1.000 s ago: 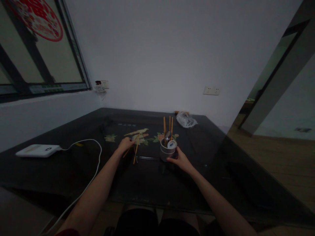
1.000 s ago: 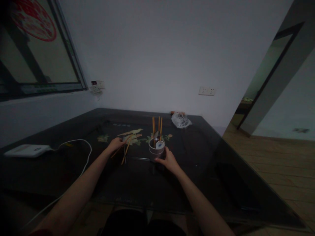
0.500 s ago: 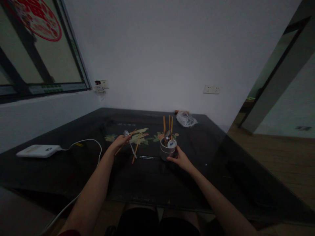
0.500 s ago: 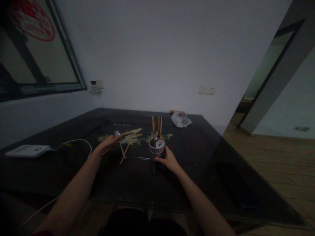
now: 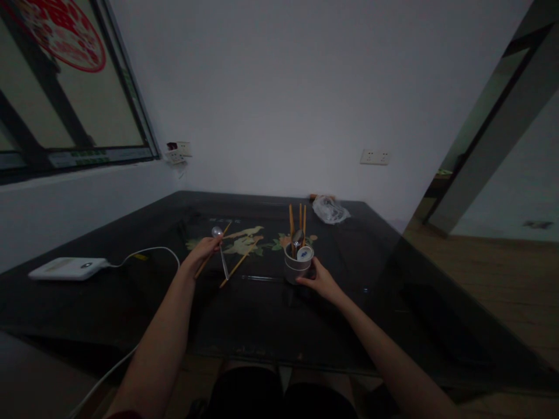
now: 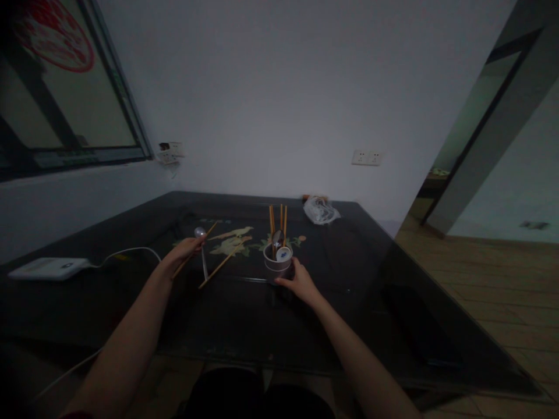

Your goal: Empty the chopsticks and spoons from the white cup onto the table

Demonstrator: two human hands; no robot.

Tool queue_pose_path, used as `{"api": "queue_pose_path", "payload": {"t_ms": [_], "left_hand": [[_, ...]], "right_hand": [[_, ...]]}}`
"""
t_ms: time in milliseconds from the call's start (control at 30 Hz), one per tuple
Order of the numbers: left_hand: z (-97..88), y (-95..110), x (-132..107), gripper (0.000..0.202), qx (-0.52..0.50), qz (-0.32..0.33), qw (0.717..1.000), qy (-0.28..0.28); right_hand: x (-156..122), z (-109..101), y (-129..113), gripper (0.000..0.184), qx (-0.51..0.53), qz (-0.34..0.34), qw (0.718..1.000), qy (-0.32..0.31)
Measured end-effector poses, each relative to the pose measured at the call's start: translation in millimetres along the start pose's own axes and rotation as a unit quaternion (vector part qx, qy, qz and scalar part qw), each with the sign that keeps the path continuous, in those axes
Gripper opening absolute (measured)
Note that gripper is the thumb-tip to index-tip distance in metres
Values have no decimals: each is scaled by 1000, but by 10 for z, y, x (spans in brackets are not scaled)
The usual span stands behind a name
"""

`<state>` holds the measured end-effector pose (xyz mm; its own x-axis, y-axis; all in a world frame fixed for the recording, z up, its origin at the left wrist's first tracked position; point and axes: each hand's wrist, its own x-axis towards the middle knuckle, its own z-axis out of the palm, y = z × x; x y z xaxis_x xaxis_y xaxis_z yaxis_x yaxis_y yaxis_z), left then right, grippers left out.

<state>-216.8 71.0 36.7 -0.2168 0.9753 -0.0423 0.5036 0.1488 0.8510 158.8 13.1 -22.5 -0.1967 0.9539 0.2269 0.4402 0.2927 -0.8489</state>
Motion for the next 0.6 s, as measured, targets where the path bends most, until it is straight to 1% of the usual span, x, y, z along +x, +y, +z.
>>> {"api": "queue_pose_path", "payload": {"t_ms": [100, 233, 267, 333, 400, 467, 600], "left_hand": [[-25, -45, 57, 58, -6, 3, 999, 35], [-91, -115, 140, 55, 2, 15, 994, 107], [-107, -128, 157, 55, 13, 20, 992, 123], [-127, -142, 185, 56, 74, 29, 987, 143], [-124, -141, 202, 57, 155, 28, 978, 139], [-92, -130, 209, 56, 215, 22, 968, 126], [63, -110, 202, 52, 259, 18, 960, 108]], "right_hand": [[-8, -8, -28, 70, 1, -3, 1000, -2], [-17, -9, -75, 69, 1, 4, 1000, -7], [-19, -9, -87, 68, 2, 7, 1000, -10], [-23, -9, -105, 68, 2, 11, 1000, -13], [-25, -11, -112, 69, -3, 17, 1000, -15], [-24, -12, -107, 69, -13, 20, 1000, -15], [-13, -12, -72, 69, -18, 16, 1000, -14]]}}
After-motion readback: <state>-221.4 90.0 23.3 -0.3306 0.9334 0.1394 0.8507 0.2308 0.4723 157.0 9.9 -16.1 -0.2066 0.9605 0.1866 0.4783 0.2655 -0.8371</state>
